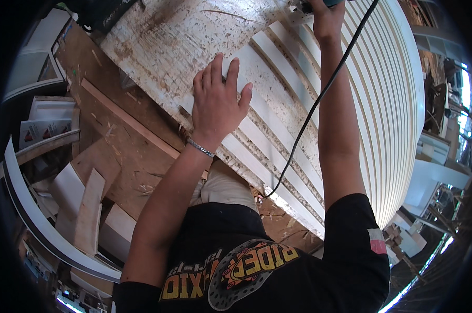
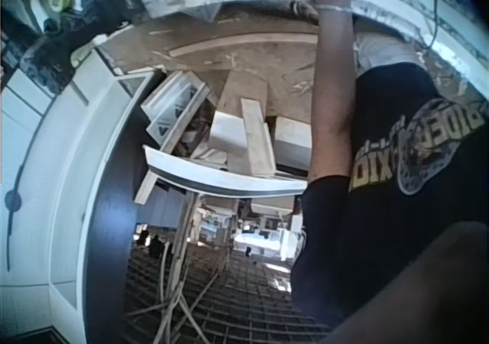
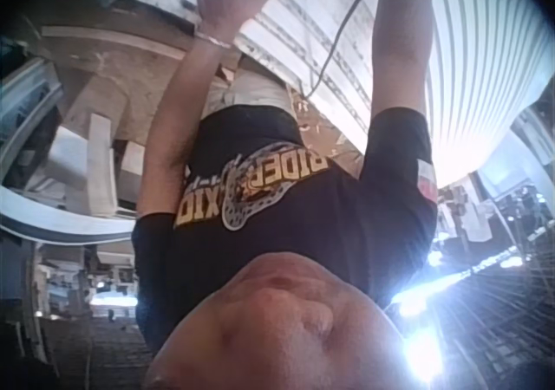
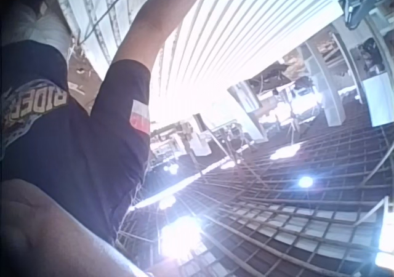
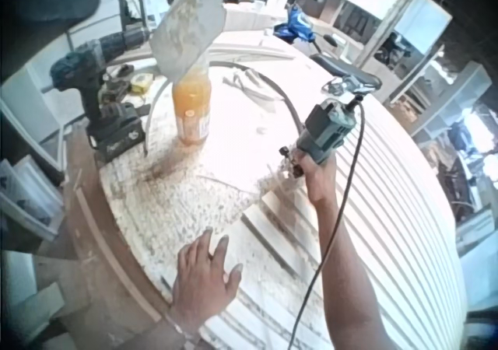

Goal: The person uses a handheld router to cut grooves into a large white slatted wooden panel, moving the tool along the pre-existing slots and occasionally using their hands to guide the power cord and brush away sawdust.

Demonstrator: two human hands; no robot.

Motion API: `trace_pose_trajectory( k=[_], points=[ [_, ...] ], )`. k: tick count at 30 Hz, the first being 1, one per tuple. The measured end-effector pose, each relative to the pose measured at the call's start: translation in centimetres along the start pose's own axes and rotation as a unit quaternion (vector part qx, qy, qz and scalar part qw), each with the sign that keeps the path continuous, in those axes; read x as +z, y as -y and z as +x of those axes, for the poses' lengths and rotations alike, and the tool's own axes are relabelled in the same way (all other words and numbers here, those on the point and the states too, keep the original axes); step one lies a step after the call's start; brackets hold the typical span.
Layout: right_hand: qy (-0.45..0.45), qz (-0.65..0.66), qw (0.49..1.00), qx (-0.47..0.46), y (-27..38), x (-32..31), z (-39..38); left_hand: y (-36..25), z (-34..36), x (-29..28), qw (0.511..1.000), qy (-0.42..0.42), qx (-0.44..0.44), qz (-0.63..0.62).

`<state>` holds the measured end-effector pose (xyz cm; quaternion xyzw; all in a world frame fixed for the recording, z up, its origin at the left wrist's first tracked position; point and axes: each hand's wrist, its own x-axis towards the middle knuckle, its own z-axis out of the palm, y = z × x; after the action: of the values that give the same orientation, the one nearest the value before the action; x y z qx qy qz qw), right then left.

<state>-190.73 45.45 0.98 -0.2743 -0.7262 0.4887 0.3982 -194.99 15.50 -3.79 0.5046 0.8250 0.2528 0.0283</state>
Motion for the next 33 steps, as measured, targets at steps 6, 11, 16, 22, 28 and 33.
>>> trace_pose_trajectory(
  k=[6,11,16,22,28,33],
  points=[
    [-0.012,0.002,1.000,0.024,0.4,0.4,-0.3,0.1,-0.2,0.1,1.000,0.009,-0.016,-0.010],
    [-0.019,-0.009,1.000,0.016,0.0,0.1,-0.4,0.1,-0.2,0.1,0.999,0.013,-0.024,-0.021],
    [-0.010,0.032,0.999,0.003,-0.7,-0.1,-0.6,0.2,-0.2,0.0,0.999,0.014,-0.028,-0.024],
    [-0.007,0.021,1.000,-0.007,0.0,0.5,-0.4,0.1,-0.2,0.1,1.000,0.002,-0.024,-0.014],
    [-0.005,0.003,1.000,-0.030,-0.5,0.2,-0.2,0.2,-0.2,0.0,1.000,0.001,-0.022,-0.014],
    [-0.014,0.012,1.000,0.008,-1.2,-0.5,-1.0,0.3,-0.3,-0.2,0.999,0.008,-0.029,-0.018]
  ],
)
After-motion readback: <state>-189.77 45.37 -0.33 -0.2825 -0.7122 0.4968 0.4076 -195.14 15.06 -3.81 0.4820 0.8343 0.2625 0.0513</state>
